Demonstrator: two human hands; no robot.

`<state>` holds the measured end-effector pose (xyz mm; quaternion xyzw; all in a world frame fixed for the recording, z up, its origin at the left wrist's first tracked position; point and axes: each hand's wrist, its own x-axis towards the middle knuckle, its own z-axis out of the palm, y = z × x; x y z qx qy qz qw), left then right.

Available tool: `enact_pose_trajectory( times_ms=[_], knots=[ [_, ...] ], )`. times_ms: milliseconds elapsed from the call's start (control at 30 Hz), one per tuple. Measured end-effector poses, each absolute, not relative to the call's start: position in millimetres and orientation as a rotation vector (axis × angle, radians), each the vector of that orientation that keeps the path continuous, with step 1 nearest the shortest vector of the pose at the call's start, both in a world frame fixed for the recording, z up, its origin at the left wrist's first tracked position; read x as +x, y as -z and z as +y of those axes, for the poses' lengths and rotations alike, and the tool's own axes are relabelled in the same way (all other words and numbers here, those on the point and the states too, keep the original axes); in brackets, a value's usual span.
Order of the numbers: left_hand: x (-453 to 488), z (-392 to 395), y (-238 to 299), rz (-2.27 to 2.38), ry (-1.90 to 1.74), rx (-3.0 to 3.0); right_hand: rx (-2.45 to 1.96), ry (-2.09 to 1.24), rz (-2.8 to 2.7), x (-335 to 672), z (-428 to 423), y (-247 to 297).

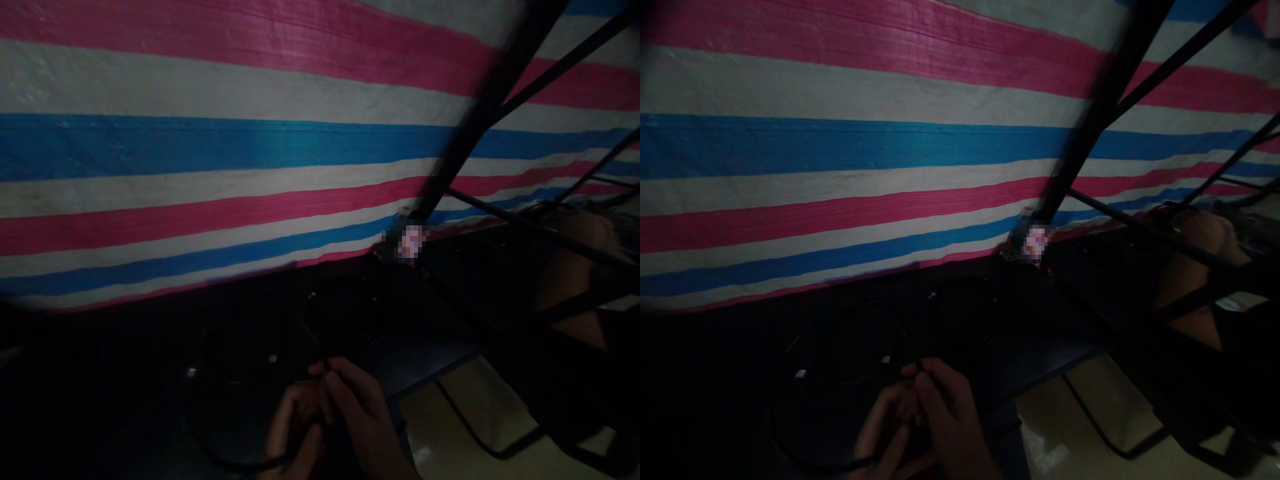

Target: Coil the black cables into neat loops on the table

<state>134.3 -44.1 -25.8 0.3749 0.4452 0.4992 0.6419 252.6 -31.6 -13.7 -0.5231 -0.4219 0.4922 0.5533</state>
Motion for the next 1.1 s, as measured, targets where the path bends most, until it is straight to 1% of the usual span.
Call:
enact_pose_trajectory(
  times_ms=[167,267,333,467,533,633,733,800,900,967,1100],
  knots=[
    [143,-40,29,1.137,-1.196,0.777,-1.189,-0.955,-1.446,250,-34,9],
    [140,-37,33,1.129,-1.124,0.840,-1.260,-0.808,-1.517,251,-34,10],
    [134,-33,33,1.156,-1.086,0.879,-1.300,-0.787,-1.483,252,-38,16],
    [119,-15,29,1.294,-1.180,1.045,-1.462,-1.033,-1.379,253,-49,38],
    [110,-3,25,1.343,-1.327,1.138,-1.556,-1.112,-1.387,258,-51,48],
    [96,14,18,1.466,-1.641,1.145,-1.651,-1.161,-1.456,273,-49,52],
    [92,22,14,1.459,-1.875,1.198,-1.604,-1.310,-1.519,285,-44,43],
    [99,20,18,1.409,-1.856,1.344,-1.500,-1.401,-1.467,281,-41,34],
    [112,13,35,1.435,-1.666,1.547,-1.350,-1.624,-1.240,263,-37,28],
    [114,11,47,1.458,-1.606,1.702,-1.292,-1.752,-1.096,250,-35,30],
    [95,9,60,1.559,-1.549,2.044,-1.284,-1.735,-1.075,236,-36,41]
  ],
)
